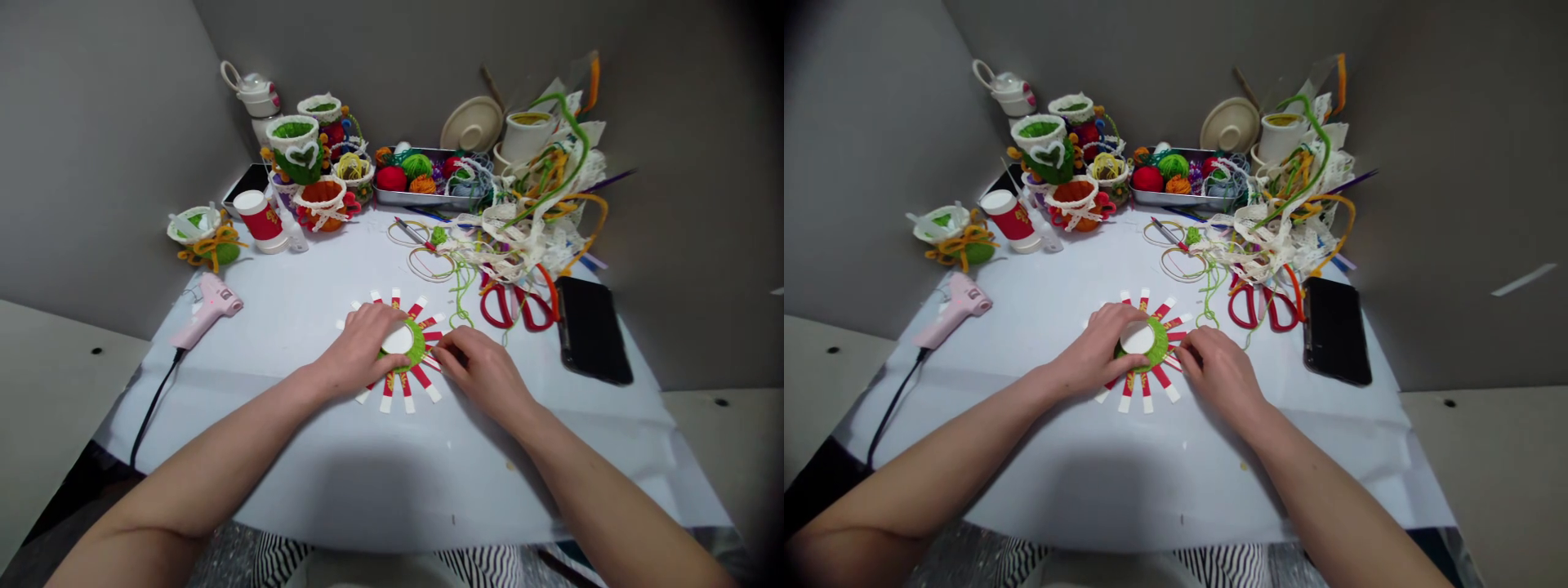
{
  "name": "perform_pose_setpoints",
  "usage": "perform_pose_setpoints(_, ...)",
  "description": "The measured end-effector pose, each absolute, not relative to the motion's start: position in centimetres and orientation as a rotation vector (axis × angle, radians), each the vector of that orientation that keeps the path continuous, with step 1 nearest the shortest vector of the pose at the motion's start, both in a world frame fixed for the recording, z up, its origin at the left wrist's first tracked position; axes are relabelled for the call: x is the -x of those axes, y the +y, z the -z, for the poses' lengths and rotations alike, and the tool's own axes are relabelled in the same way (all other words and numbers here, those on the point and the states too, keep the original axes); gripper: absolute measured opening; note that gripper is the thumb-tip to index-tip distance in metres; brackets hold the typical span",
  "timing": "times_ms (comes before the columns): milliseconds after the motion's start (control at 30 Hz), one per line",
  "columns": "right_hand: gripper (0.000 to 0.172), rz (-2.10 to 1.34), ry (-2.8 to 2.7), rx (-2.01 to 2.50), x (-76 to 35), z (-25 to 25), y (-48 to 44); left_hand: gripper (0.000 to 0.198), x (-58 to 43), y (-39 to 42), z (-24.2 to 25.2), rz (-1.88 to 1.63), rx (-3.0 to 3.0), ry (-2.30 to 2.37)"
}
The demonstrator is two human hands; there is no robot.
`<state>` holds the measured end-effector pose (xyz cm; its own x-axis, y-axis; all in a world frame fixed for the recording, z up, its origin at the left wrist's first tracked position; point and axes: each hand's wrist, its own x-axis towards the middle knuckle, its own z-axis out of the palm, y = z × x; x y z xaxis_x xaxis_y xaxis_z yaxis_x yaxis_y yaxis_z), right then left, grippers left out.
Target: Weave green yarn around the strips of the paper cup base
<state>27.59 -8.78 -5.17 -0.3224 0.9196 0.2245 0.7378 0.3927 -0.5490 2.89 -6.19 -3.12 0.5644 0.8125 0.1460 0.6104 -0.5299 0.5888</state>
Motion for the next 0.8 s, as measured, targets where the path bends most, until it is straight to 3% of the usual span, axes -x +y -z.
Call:
perform_pose_setpoints(333,0.015,-0.569,-2.300,0.995,-27.4,4.1,-9.6,0.053,-1.1,-5.4,2.8,-0.379,-2.403,0.903)
perform_pose_setpoints(567,0.013,-0.574,-2.337,1.000,-27.8,4.1,-9.6,0.045,-1.5,-5.8,2.8,-0.377,-2.400,0.908)
perform_pose_setpoints(800,0.014,-0.620,-2.424,0.925,-28.2,3.4,-10.0,0.050,-1.8,-5.7,3.0,-0.338,-2.380,0.962)
